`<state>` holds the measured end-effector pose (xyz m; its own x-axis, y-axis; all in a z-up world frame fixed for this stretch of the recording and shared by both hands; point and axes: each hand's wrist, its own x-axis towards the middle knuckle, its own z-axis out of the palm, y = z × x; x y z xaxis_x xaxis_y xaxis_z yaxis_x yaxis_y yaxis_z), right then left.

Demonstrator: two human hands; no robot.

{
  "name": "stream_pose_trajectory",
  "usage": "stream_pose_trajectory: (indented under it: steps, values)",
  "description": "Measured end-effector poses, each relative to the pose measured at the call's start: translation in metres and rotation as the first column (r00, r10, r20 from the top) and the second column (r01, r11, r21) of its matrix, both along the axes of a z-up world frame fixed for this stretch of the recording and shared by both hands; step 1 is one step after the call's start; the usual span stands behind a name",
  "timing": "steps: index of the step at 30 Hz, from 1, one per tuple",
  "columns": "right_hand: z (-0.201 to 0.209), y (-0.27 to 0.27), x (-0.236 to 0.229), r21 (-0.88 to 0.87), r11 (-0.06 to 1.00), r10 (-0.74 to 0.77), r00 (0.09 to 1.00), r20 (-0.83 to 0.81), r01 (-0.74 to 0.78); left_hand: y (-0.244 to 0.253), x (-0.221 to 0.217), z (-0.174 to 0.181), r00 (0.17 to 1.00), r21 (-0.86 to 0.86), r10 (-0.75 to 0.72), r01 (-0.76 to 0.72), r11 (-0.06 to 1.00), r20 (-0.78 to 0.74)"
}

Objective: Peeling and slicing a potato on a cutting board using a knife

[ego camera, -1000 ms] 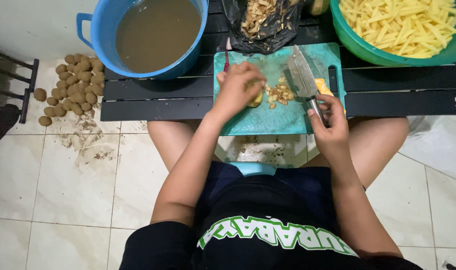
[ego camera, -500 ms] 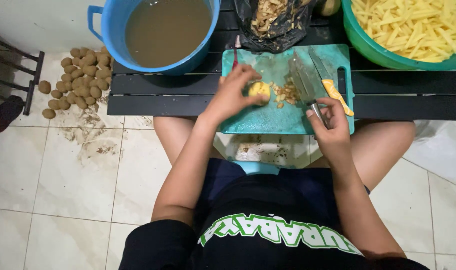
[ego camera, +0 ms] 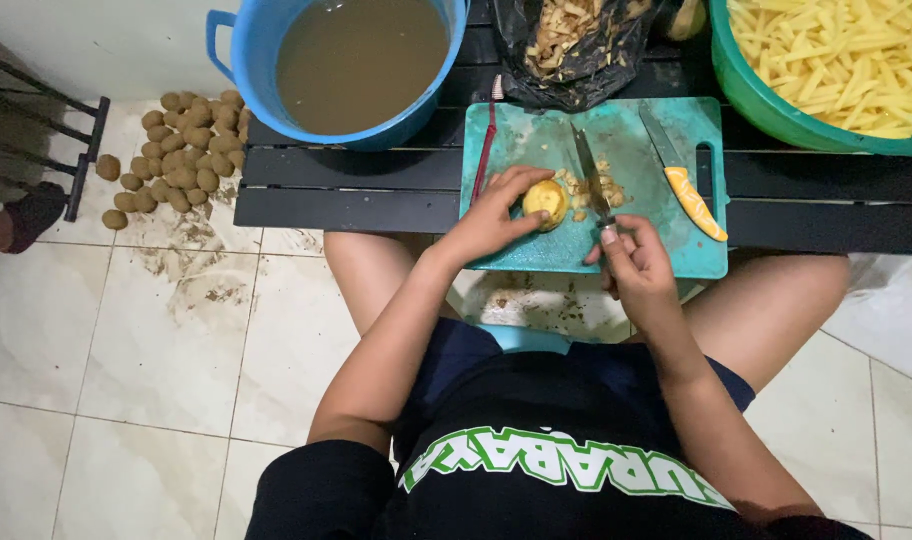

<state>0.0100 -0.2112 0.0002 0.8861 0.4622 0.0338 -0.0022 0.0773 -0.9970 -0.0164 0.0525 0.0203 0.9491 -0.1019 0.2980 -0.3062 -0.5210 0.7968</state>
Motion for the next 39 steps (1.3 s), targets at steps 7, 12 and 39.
stream_pose_trajectory:
  steps: [7, 12, 39]
  values:
    - [0.010, 0.000, -0.011, -0.014, 1.000, 0.023, 0.998, -0.060, -0.024, -0.015, -0.009, 0.000, 0.988, 0.018, 0.009, -0.006, 1.000, -0.151]
    - [0.019, -0.004, -0.006, 0.017, 1.000, 0.003, 0.999, -0.038, -0.002, -0.018, -0.009, -0.006, 1.000, -0.208, 0.000, 0.006, 0.978, 0.028]
    - [0.092, 0.030, -0.045, -0.386, 0.896, -0.031, 0.901, 0.433, 0.217, -0.047, -0.003, -0.081, 0.973, -0.631, 0.225, -0.206, 0.748, -0.051]
